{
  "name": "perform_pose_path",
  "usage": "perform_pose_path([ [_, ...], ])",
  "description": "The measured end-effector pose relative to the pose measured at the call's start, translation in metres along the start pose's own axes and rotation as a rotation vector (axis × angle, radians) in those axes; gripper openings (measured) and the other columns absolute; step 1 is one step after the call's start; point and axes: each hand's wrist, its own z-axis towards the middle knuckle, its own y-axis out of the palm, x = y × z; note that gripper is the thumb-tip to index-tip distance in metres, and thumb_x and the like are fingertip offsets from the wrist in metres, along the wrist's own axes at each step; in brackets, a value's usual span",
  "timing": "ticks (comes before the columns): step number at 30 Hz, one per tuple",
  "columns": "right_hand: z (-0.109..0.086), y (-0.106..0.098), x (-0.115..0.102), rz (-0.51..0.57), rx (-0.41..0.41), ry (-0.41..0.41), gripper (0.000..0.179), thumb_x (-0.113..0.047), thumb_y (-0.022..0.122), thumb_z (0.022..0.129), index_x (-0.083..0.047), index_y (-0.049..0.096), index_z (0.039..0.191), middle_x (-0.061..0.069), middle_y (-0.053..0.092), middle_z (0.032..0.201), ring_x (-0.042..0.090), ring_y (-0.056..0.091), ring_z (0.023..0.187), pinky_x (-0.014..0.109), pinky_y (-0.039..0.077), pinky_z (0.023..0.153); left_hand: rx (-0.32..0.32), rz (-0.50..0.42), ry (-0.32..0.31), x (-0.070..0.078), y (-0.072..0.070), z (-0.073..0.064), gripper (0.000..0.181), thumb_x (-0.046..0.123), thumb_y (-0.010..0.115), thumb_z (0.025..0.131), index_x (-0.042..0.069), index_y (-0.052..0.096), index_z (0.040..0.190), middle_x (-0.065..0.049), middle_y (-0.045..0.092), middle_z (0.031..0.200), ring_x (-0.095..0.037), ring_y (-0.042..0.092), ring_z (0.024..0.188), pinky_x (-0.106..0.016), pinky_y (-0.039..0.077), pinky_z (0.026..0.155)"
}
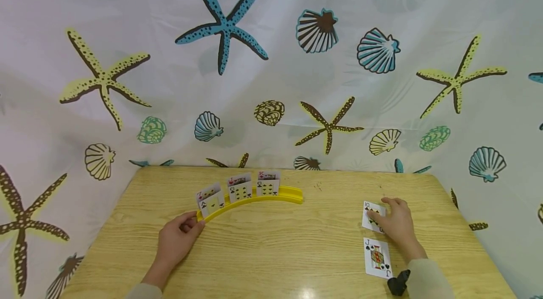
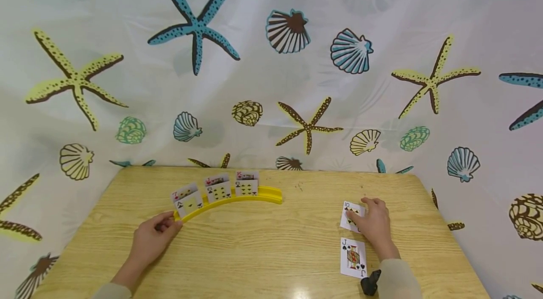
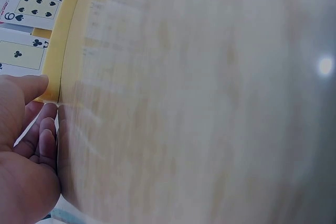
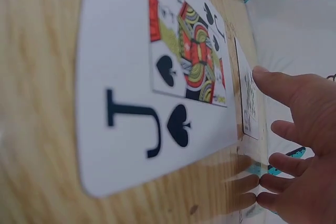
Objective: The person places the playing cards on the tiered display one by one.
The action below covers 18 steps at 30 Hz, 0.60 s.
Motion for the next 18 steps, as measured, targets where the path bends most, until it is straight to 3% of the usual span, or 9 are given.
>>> perform_pose_path([
  [11,0.0018,0.0011,0.0055,-0.124,0.004,-0.027,0.078,-0.04,0.073,0.099,0.016,0.048,0.146,0.043,0.035,0.155,0.061,0.035,0.143,0.069,0.033,0.118,0.004,-0.01,0.0,-0.0007,0.0013,0.0006,0.042,0.027,0.076,0.099,0.0,0.072,0.131,-0.01,0.076,0.103,-0.008,0.06,0.083,-0.019,0.05,0.074],
  [18,0.0029,0.0033,0.0074,-0.144,0.018,-0.028,0.074,-0.041,0.074,0.098,0.016,0.054,0.142,0.041,0.04,0.152,0.06,0.037,0.142,0.069,0.035,0.117,-0.003,-0.007,-0.012,-0.0002,0.0004,-0.0006,0.043,0.028,0.075,0.1,0.0,0.071,0.132,-0.01,0.075,0.105,-0.007,0.06,0.084,-0.019,0.05,0.075],
])
